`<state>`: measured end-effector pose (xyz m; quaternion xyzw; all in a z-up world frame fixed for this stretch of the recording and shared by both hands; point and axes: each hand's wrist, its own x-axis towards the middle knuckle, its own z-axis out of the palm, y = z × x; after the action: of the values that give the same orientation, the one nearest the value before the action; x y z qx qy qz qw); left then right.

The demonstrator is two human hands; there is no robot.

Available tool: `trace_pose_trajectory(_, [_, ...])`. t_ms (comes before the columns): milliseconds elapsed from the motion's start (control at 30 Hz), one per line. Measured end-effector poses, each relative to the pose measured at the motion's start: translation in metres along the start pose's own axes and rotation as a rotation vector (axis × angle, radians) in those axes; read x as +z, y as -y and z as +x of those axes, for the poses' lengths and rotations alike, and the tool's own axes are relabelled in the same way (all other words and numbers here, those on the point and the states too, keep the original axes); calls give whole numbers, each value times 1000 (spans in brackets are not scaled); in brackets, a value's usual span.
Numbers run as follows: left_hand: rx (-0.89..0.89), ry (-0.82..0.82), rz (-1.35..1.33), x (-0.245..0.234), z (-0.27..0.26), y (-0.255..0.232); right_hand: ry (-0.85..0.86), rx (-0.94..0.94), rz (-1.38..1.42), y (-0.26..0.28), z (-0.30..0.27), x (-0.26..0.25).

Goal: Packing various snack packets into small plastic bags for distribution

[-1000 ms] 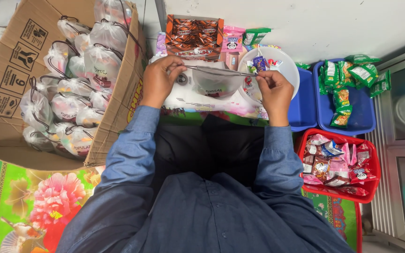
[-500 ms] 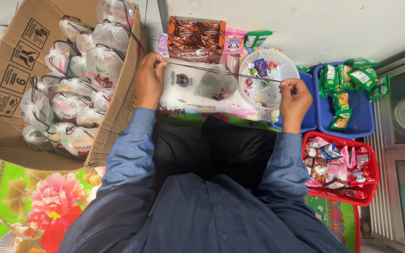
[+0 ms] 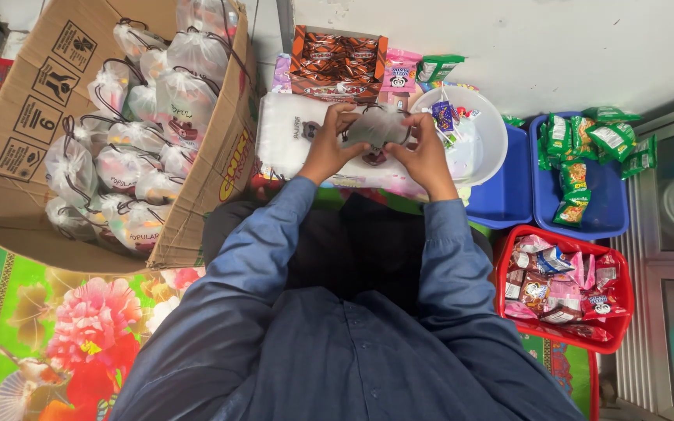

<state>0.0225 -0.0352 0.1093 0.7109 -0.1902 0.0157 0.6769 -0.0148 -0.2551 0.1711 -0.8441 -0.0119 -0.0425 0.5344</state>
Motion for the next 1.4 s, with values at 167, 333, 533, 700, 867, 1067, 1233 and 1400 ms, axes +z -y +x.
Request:
trace_pose_trajectory(167, [-72, -42, 20, -1, 8, 11, -45, -8, 9, -7, 12, 6])
trace_pose_trajectory(333, [-57, -91, 77, 0, 13, 4, -200, -172, -69, -52, 24, 8])
trace_pose_trajectory(533, [-74, -80, 36, -4, 14, -5, -185, -137, 86, -29, 21, 5])
trace_pose_trajectory(700, [-28, -170, 159, -12, 23, -5, -130, 18, 341, -14, 22, 20])
trace_pose_trajectory(867, [15, -206, 288, -63, 12, -63, -56, 88, 531, 55, 8, 54])
trace_pose_trajectory(1067, [66, -189, 340, -143, -15, -139, 127, 189, 740, 126, 5, 103])
trace_pose_trajectory(1233, [28, -220, 364, -210, -43, -174, 249, 83, 827, 164, 9, 164])
trace_pose_trajectory(1400, [160, -328, 440, -264, -72, -180, 326, -67, 864, 182, 19, 231])
